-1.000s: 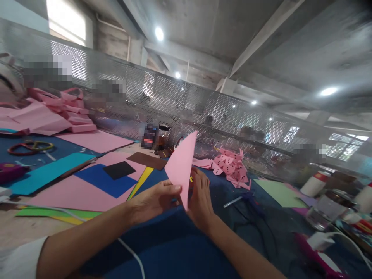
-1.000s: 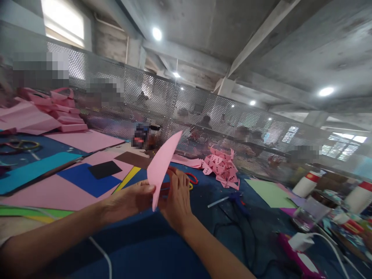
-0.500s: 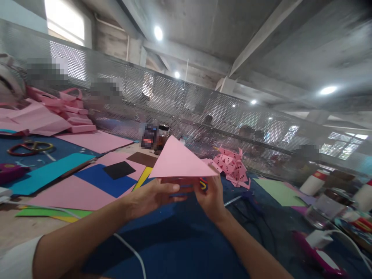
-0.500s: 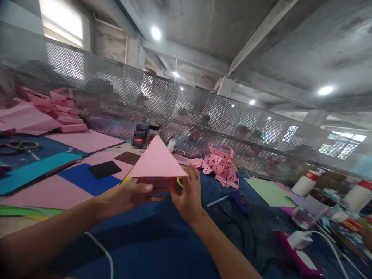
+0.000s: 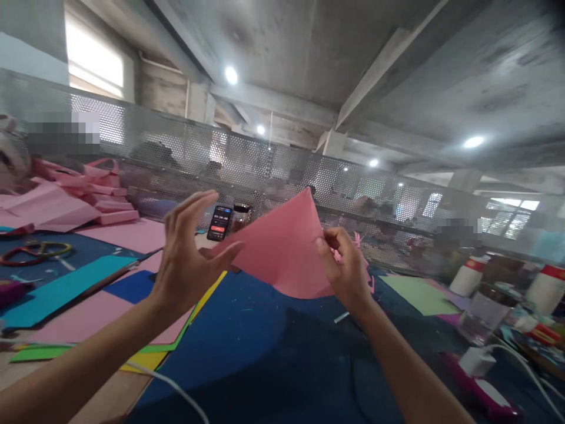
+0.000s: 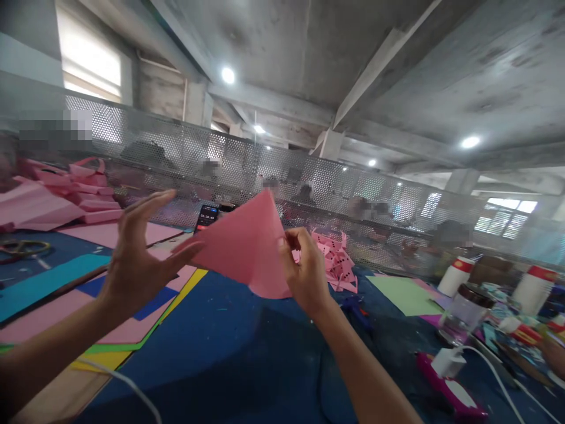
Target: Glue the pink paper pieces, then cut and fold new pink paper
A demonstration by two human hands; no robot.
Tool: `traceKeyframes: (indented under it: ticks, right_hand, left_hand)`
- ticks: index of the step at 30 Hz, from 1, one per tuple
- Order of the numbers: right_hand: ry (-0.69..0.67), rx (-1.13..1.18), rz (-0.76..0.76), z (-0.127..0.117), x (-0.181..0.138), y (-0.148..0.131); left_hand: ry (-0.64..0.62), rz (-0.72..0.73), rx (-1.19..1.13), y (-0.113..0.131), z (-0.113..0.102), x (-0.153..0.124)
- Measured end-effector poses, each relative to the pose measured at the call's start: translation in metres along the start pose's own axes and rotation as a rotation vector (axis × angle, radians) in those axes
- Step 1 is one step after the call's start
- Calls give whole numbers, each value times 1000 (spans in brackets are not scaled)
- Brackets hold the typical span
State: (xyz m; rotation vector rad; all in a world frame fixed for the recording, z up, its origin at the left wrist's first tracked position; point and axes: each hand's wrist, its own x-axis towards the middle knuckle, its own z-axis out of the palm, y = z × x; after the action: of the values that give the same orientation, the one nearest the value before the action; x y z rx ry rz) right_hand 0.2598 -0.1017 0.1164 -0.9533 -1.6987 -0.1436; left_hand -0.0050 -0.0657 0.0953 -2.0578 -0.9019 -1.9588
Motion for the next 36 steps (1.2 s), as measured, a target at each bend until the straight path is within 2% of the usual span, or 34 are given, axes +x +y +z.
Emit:
traceKeyframes:
  ticks: [3, 7, 9, 12, 16, 18, 22, 27, 30, 32, 34, 36]
  right_hand:
    - [-119, 94, 44, -12, 11, -8]
    - [-198, 145, 133, -24, 20, -11]
    - [-218, 159, 177, -29, 22, -8]
    - [-242, 157, 258, -31, 20, 1]
    - [-357, 148, 366, -23, 4, 27]
    - [-447, 114, 408, -13, -10, 44]
    - [-641, -7, 527, 10, -45, 76]
    - [-731, -98, 592, 30, -78, 96]
    - [-748, -199, 602, 34, -84, 100]
    - [-751, -265, 609, 35, -86, 101]
    - [-757, -327, 617, 35, -87, 101]
    - [-768, -384, 623, 36, -86, 101]
  left_hand:
    - [-231, -142, -78, -1, 1, 18]
    - [-561, -472, -413, 0, 7, 24]
    - [-629, -596, -562, 3, 7, 24]
    - [-666, -739, -703, 6, 6, 22]
    - [-720, -820, -764, -10, 15, 4]
    - [-749, -783, -701, -26, 23, -15]
    - [-871, -671, -388, -51, 33, -55]
    - [-914, -203, 27, -46, 42, -79]
    - [-1058, 6, -1, -34, 58, -87]
    - [-1130, 85, -24, -27, 69, -96]
    - [-1142, 113, -45, -23, 77, -105]
    - [-1097, 114, -74, -21, 83, -114]
